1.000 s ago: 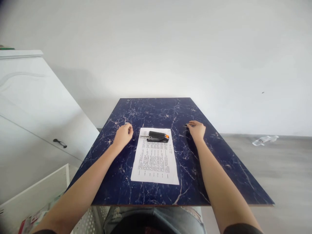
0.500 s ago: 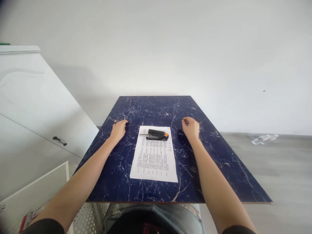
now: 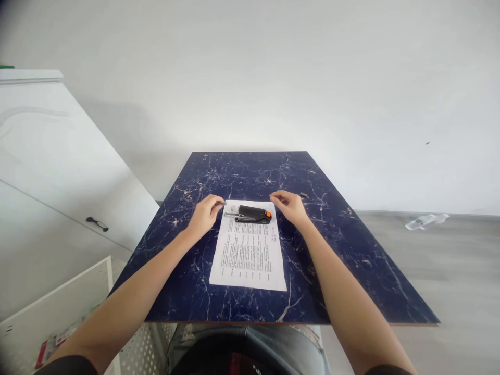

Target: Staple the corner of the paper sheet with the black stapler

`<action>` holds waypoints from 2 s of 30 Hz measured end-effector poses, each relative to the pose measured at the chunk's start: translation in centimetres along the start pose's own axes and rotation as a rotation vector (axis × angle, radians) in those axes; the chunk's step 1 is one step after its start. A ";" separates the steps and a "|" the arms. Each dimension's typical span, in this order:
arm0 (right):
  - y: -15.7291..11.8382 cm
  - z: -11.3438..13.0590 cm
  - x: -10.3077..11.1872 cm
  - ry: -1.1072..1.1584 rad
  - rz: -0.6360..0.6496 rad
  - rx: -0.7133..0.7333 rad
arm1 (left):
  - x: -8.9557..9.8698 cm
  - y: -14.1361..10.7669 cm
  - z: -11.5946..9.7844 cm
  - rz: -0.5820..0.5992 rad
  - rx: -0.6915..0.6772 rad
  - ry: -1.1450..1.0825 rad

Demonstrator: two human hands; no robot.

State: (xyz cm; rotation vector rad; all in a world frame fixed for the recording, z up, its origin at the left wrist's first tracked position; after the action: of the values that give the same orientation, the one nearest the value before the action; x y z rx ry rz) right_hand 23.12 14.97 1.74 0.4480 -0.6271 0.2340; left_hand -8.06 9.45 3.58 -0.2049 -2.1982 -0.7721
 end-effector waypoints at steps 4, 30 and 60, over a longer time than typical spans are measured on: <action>0.1 0.7 -1.6 0.089 0.138 0.060 | -2.9 -0.3 -1.6 0.170 -0.060 -0.067; 0.1 1.2 -2.5 0.087 0.230 0.096 | -4.3 -0.6 -0.2 0.243 -0.067 0.018; 0.0 0.3 -2.3 0.116 0.261 0.070 | -2.2 -0.6 -0.3 0.207 -0.019 -0.038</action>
State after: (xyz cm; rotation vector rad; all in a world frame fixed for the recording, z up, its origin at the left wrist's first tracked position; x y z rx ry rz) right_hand 21.12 14.63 0.57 0.4164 -0.5643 0.5277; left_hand -6.62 9.06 1.88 -0.4527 -2.1641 -0.6788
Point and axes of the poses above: each hand's wrist, its own y-axis towards the middle knuckle, its own x-axis out of the back of the hand, z = x × y, the point moved 5 cm from there along y, towards the middle knuckle, and after that the axes turned 10 degrees about z, right-handed, at the moved point
